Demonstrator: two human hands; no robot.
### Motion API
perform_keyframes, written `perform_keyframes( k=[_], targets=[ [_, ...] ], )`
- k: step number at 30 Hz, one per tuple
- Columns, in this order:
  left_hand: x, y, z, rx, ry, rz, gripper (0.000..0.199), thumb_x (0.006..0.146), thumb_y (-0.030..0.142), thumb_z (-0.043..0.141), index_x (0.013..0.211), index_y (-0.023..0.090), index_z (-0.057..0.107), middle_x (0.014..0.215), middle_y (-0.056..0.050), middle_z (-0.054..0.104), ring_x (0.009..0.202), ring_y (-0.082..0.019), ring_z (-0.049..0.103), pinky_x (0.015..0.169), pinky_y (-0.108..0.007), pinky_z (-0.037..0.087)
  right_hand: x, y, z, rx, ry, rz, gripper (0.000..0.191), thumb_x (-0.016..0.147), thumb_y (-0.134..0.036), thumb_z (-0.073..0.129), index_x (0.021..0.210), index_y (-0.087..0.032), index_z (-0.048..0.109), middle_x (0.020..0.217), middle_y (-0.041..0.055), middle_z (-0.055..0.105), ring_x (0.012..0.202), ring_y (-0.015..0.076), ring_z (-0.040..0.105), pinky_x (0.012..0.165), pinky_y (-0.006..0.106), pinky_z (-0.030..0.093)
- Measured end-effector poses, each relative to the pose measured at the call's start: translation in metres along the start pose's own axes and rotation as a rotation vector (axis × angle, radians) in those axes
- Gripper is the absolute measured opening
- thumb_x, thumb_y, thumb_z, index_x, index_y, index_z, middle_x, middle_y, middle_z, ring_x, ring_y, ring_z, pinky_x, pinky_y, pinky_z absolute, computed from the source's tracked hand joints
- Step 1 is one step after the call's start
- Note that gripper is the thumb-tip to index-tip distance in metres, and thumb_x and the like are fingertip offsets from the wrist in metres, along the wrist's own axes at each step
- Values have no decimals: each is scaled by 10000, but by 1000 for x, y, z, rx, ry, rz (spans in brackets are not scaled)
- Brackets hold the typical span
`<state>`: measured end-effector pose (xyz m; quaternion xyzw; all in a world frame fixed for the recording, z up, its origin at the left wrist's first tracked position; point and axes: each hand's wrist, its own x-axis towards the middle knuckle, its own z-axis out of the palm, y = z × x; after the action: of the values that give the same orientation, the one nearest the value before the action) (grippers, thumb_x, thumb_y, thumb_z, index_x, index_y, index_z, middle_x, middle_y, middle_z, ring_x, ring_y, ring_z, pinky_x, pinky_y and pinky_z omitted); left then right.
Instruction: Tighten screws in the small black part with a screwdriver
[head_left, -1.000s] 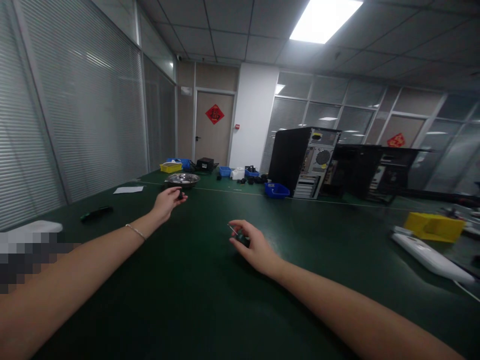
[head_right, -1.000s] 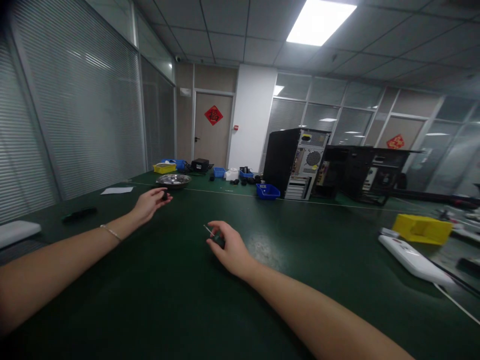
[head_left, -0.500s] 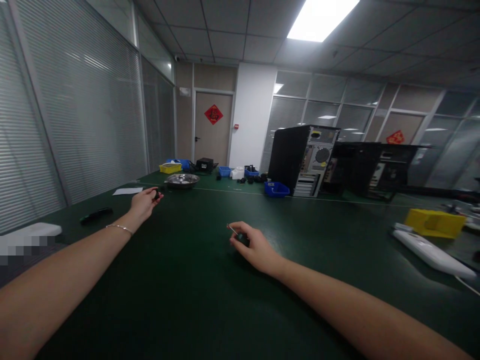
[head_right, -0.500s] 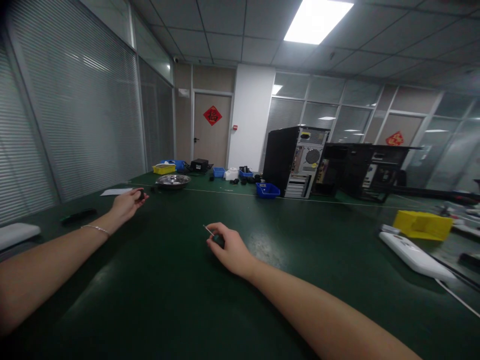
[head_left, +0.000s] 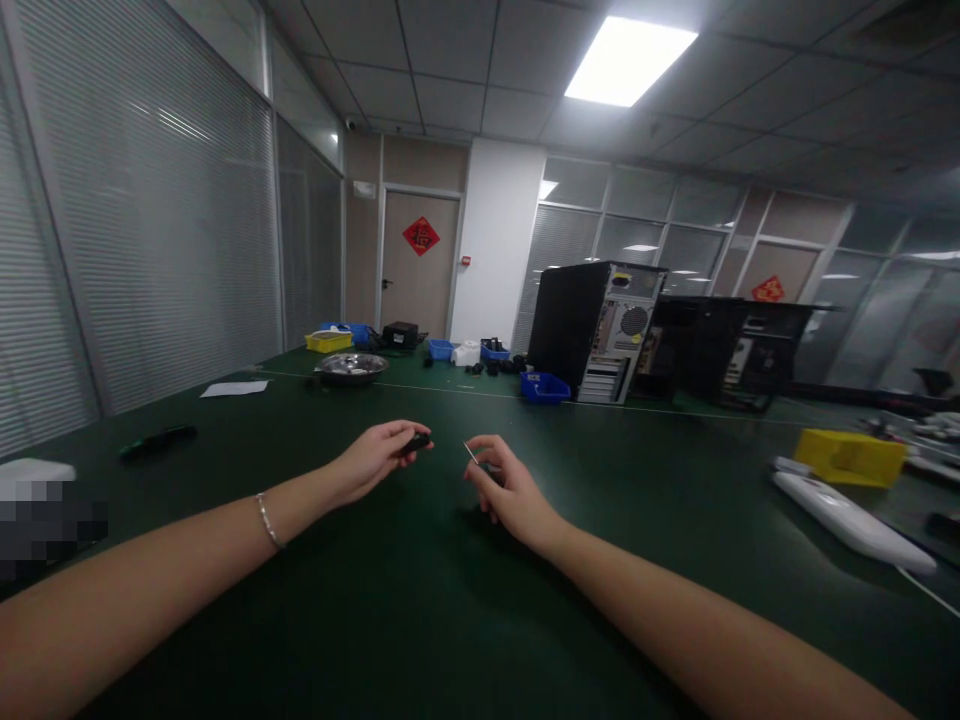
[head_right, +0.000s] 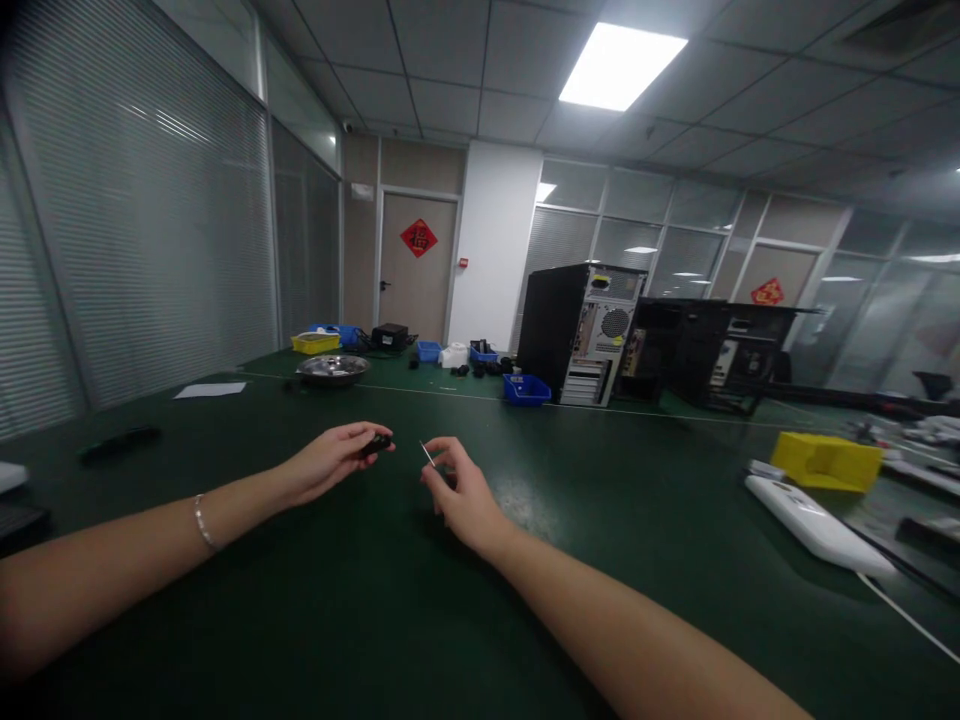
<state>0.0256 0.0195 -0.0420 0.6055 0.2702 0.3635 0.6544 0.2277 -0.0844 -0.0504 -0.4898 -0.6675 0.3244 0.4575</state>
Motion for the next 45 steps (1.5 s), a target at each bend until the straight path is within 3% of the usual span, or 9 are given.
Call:
perform_keyframes(
  k=[6,11,19,29,37,45],
  targets=[
    [-9,-1,14,-85,-72,-120,290,821,333,525,988,120,629,985,-103,593,753,-119,504,693,-256,392,2,1,1,-19,-51,-22,287,831,-363,488,1094,-247,486,992,35,536,515,61,500,363,161,373],
    [-15,-1,17,51,-149,-80,345,706,198,664,1042,150,602,947,-60,594,784,-117,512,710,-251,386,2,-1,3,-50,-77,-35,292,828,-353,499,1090,-225,519,1038,52,548,515,57,505,376,171,382],
    [-15,-6,18,169,-95,55,322,699,240,659,1005,152,613,824,-27,604,709,-112,520,659,-256,398,2,1,3,-77,-92,-66,317,832,-368,500,1110,-219,529,1054,63,551,516,58,524,394,178,397],
    [-22,-6,17,117,-91,59,378,681,223,679,1043,141,608,837,-45,629,740,-124,557,723,-286,435,-7,-6,8,-167,-51,-97,357,828,-380,506,1152,-231,522,1061,66,555,536,67,539,490,228,474],
    [-24,-16,13,184,-70,91,350,713,245,642,1046,147,603,818,-40,625,739,-125,551,715,-274,440,-22,-13,8,15,43,55,392,799,-415,532,1153,-248,516,975,42,540,532,78,533,388,192,414],
    [-30,-6,16,292,-135,37,363,702,285,640,1043,164,605,905,-47,628,804,-162,574,739,-302,447,-30,-26,10,81,51,-13,383,816,-387,539,1176,-259,518,905,32,545,537,76,521,412,192,415]
  ],
)
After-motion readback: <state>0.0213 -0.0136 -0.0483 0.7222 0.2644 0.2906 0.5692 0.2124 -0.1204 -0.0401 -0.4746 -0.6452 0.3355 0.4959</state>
